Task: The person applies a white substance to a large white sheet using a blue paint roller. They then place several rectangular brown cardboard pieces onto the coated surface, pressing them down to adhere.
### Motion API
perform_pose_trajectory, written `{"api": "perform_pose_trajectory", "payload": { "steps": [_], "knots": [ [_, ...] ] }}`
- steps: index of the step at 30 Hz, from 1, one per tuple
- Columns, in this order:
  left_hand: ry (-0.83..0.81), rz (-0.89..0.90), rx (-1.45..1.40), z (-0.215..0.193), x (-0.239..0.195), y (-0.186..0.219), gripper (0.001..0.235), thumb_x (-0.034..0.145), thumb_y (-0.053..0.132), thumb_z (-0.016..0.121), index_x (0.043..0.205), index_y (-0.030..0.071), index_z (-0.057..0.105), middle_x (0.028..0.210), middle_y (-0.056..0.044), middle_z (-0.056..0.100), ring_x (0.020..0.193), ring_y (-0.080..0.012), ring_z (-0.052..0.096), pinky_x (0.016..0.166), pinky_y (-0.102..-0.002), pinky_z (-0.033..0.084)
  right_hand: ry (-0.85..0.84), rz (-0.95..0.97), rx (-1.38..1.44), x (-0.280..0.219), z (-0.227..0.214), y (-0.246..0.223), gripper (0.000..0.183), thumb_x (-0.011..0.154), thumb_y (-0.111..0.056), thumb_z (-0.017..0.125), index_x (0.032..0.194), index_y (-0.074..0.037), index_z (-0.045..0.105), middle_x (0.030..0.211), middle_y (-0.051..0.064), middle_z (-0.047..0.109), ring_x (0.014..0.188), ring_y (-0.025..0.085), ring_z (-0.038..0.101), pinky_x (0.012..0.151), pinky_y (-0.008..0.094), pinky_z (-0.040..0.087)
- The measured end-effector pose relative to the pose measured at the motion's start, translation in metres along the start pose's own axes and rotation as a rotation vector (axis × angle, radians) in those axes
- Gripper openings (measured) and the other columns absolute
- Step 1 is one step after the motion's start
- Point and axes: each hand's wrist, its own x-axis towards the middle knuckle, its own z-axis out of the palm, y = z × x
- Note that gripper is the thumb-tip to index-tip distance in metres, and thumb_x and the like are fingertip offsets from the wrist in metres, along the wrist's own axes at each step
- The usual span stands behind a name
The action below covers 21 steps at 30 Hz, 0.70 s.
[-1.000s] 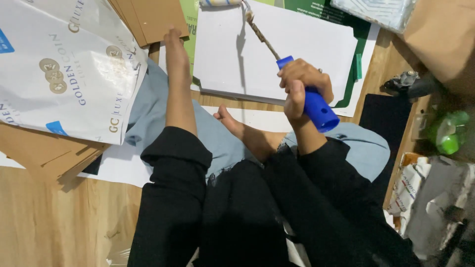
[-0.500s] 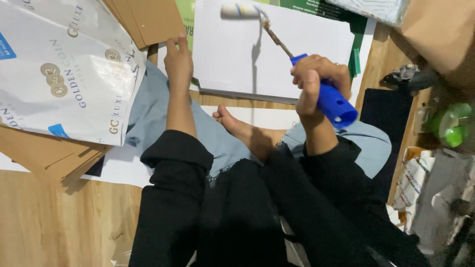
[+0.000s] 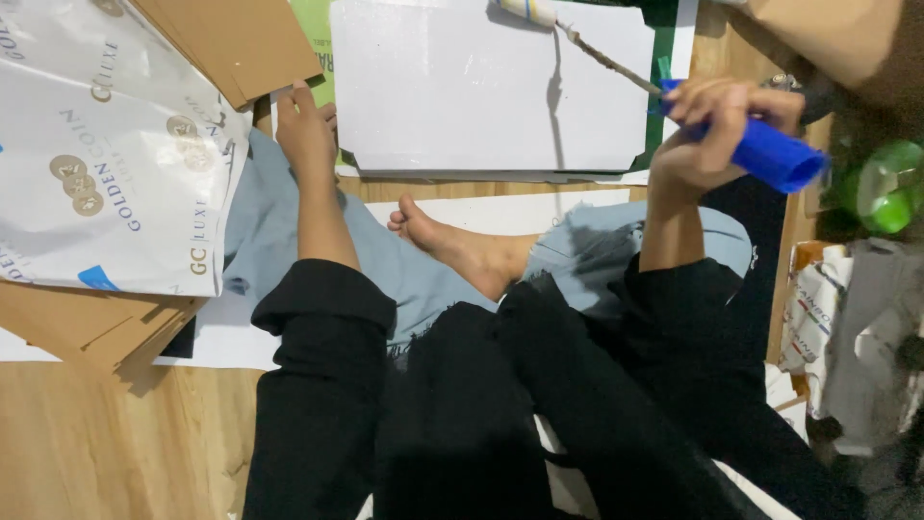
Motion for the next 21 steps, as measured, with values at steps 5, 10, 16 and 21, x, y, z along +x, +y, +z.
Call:
{"api": "perform_pose_trajectory", "payload": {
  "steps": [5, 10, 16, 21],
  "knots": [
    [0.013, 0.064, 0.002, 0.002, -0.005, -0.001, 0.039, 0.081, 0.045, 0.038, 0.092, 0.013, 0.056, 0.087, -0.011, 0.072, 0.079, -0.0159, 0.073, 0.065, -0.023, 0.054, 0.298, 0.08, -0.279, 0.025, 0.034, -0.062, 0.016, 0.085, 0.007, 0.05, 0.088, -0.008, 0.044, 0.054, 0.006, 0.041, 0.038, 0.02, 0.043, 0.037, 0.027, 0.036],
    [0.053, 0.096, 0.137, 0.01, -0.009, -0.004, 0.041, 0.079, 0.043, 0.036, 0.101, 0.016, 0.059, 0.087, -0.007, 0.075, 0.073, -0.0135, 0.075, 0.065, -0.025, 0.054, -0.064, -0.05, 0.078, -0.02, -0.004, -0.005, 0.028, 0.093, -0.032, 0.044, 0.103, -0.005, 0.044, 0.076, 0.013, 0.051, 0.061, 0.026, 0.053, 0.056, 0.035, 0.047],
    [0.071, 0.084, -0.039, 0.008, -0.009, -0.007, 0.032, 0.083, 0.033, 0.037, 0.096, 0.014, 0.059, 0.089, -0.012, 0.074, 0.08, -0.0172, 0.074, 0.074, -0.026, 0.059, 0.264, 0.214, -0.33, 0.028, 0.019, -0.034, 0.011, 0.088, -0.004, 0.051, 0.084, -0.005, 0.042, 0.057, 0.008, 0.04, 0.043, 0.021, 0.042, 0.045, 0.03, 0.039],
    [0.116, 0.11, 0.004, 0.013, -0.009, -0.009, 0.029, 0.081, 0.029, 0.039, 0.094, 0.014, 0.061, 0.084, -0.009, 0.075, 0.073, -0.0149, 0.074, 0.069, -0.023, 0.057, 0.357, -0.055, -0.269, 0.01, 0.003, -0.002, 0.01, 0.083, 0.004, 0.053, 0.086, -0.003, 0.046, 0.059, 0.01, 0.043, 0.04, 0.022, 0.044, 0.044, 0.028, 0.038]
  ]
}}
